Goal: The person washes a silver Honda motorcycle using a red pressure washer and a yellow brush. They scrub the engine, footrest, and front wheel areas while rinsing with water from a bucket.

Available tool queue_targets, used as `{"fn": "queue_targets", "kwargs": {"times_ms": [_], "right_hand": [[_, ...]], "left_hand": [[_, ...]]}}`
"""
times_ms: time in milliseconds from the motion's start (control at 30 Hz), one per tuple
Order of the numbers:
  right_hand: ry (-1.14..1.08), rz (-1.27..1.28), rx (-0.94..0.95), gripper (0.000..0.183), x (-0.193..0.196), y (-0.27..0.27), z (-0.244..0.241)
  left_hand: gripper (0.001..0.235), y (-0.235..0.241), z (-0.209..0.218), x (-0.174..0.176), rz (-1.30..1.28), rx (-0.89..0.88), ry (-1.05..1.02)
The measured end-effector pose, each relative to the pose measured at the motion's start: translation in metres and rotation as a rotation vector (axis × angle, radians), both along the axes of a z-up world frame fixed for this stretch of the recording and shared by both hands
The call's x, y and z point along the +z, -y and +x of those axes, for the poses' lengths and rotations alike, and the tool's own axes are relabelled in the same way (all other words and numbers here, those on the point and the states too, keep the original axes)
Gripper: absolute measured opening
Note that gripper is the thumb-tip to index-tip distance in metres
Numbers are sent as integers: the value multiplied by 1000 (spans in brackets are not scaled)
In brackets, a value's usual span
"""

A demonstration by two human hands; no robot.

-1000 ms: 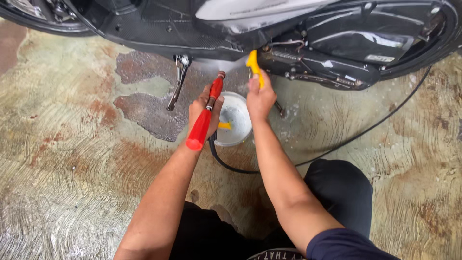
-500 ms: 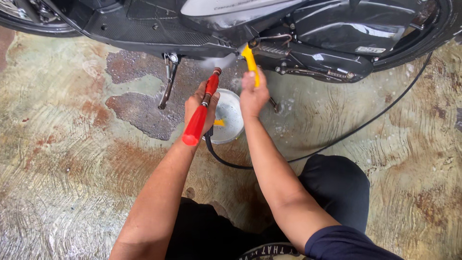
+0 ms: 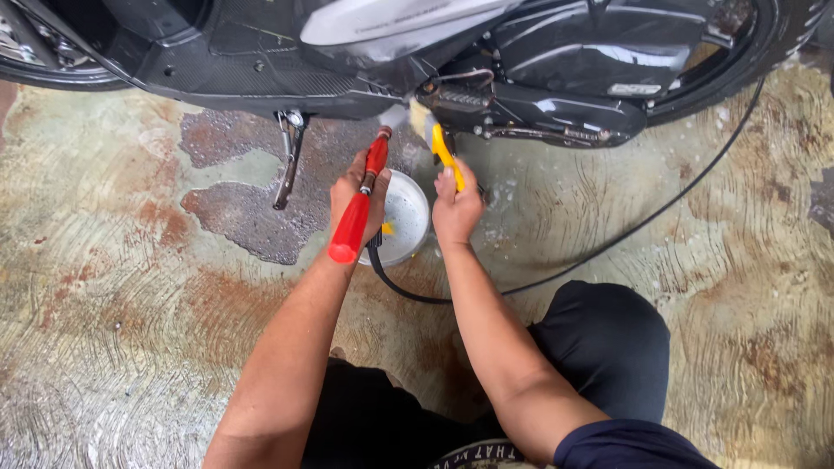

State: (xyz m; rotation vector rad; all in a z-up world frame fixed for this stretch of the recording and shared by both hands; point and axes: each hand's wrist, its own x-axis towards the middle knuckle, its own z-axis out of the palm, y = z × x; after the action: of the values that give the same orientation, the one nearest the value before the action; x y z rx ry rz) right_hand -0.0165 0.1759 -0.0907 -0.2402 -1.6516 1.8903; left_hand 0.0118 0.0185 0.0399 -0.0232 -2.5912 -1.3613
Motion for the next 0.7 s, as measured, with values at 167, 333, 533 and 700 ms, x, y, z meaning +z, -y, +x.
{"fn": "queue_targets", "kwargs": {"times_ms": [167,333,533,700], "right_hand": [[33,58,-173,28,50,-34,6],[7,277,-335,19,80,-49,6],[-20,444,-308,16,61,-34,5],[-53,547,-139,22,37,-28,12]], "left_hand": [[46,-15,-4,-6,35,-38,6],[44,-13,1,-4,67,-68,-73],[39,-6,-3,4,30,-36,-38],[52,-4,5,-8,42,-39,-49]]}}
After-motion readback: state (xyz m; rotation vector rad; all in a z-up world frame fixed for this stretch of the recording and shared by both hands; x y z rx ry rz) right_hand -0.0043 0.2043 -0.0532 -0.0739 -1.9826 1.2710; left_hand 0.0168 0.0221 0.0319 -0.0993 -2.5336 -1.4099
